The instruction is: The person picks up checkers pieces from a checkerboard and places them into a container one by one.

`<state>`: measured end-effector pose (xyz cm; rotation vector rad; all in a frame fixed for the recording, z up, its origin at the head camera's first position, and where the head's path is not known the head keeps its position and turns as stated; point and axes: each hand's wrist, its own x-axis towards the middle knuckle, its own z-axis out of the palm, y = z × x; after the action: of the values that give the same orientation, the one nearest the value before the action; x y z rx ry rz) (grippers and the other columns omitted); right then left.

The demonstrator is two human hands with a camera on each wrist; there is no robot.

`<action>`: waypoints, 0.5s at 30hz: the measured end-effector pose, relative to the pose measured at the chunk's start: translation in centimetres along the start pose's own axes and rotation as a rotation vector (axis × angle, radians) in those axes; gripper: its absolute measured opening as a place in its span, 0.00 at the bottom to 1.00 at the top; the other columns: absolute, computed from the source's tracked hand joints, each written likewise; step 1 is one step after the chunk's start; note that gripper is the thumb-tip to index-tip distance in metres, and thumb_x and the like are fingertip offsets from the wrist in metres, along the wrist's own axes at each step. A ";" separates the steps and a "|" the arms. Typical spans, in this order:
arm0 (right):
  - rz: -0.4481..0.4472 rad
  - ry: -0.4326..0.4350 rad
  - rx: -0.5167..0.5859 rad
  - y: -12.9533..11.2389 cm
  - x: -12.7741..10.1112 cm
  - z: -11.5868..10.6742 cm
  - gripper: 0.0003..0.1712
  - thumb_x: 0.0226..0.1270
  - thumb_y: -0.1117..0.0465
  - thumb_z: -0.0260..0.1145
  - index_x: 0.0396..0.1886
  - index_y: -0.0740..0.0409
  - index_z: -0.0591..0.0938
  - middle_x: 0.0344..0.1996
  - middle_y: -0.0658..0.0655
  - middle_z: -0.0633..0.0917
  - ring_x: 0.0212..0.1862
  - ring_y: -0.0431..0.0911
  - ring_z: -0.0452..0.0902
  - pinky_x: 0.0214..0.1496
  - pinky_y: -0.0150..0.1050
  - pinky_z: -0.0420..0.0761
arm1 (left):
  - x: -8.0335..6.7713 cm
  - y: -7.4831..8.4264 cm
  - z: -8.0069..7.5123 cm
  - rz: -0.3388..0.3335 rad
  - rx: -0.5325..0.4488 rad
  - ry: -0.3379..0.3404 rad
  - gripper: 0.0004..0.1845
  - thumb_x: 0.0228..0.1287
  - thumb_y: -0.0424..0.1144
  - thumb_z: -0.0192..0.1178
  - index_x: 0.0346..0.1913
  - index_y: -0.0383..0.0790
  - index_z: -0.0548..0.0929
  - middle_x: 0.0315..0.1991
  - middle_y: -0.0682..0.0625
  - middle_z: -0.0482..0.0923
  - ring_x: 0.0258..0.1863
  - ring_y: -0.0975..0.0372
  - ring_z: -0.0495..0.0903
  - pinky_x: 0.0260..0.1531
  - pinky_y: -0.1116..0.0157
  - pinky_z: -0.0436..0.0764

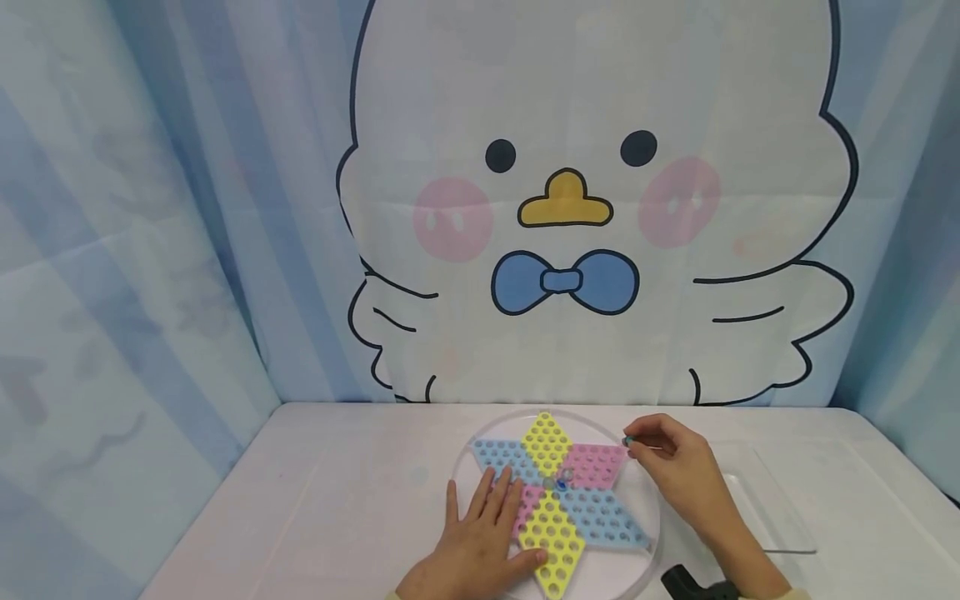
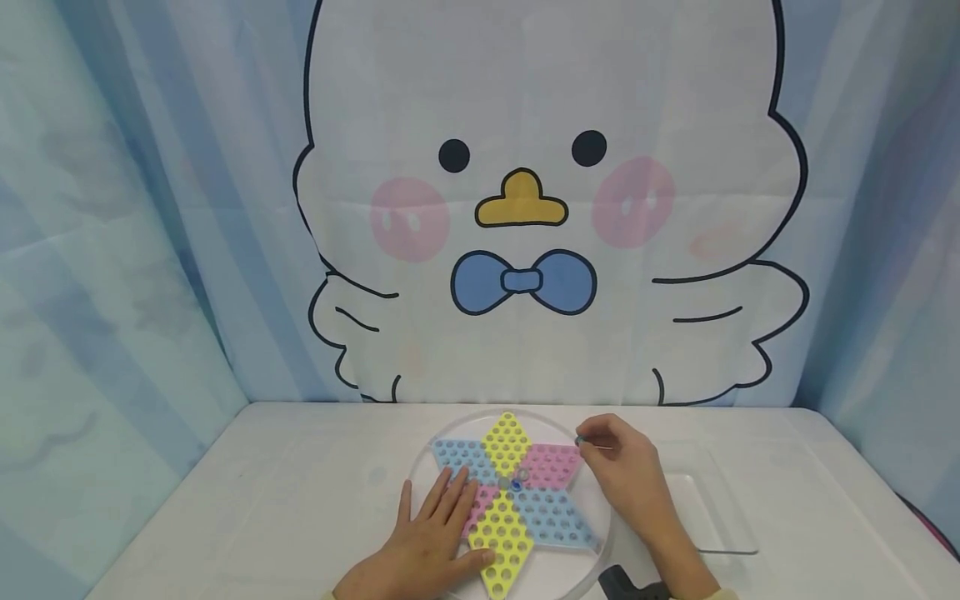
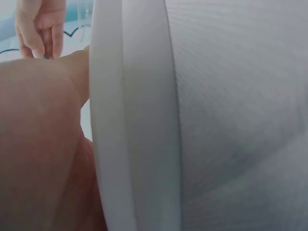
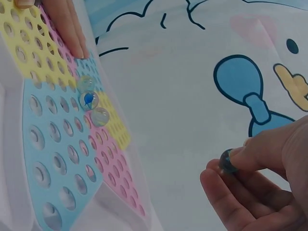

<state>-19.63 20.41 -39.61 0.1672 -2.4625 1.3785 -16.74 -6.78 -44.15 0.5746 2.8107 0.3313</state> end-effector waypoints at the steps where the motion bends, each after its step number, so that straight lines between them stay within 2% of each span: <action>1: -0.009 0.007 0.004 0.1 0.0 -0.1 0.10 0.67 0.67 0.66 0.47 0.61 0.82 0.45 0.59 0.86 0.43 0.26 0.79 0.46 0.17 0.77 | 0.0 0.0 0.0 -0.001 0.000 -0.001 0.52 0.61 0.79 0.36 0.80 0.49 0.48 0.82 0.52 0.38 0.81 0.53 0.37 0.70 0.31 0.34; 6: -0.028 0.023 0.022 0.3 0.1 -0.8 0.10 0.67 0.68 0.66 0.47 0.62 0.82 0.44 0.60 0.86 0.41 0.27 0.81 0.44 0.19 0.78 | 0.0 0.1 0.0 -0.012 0.001 -0.009 0.53 0.61 0.80 0.36 0.80 0.49 0.48 0.82 0.52 0.38 0.81 0.53 0.36 0.70 0.32 0.34; 15: 0.028 0.023 0.000 0.7 0.2 -1.8 0.13 0.69 0.66 0.64 0.51 0.64 0.81 0.45 0.62 0.86 0.38 0.29 0.82 0.43 0.20 0.79 | 0.1 0.1 -0.1 -0.013 0.005 -0.014 0.53 0.61 0.80 0.36 0.80 0.49 0.49 0.82 0.51 0.39 0.81 0.53 0.36 0.70 0.31 0.35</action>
<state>-19.61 22.29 -39.27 0.1165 -2.4546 1.3838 -16.83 -6.63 -44.08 0.5568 2.8017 0.3169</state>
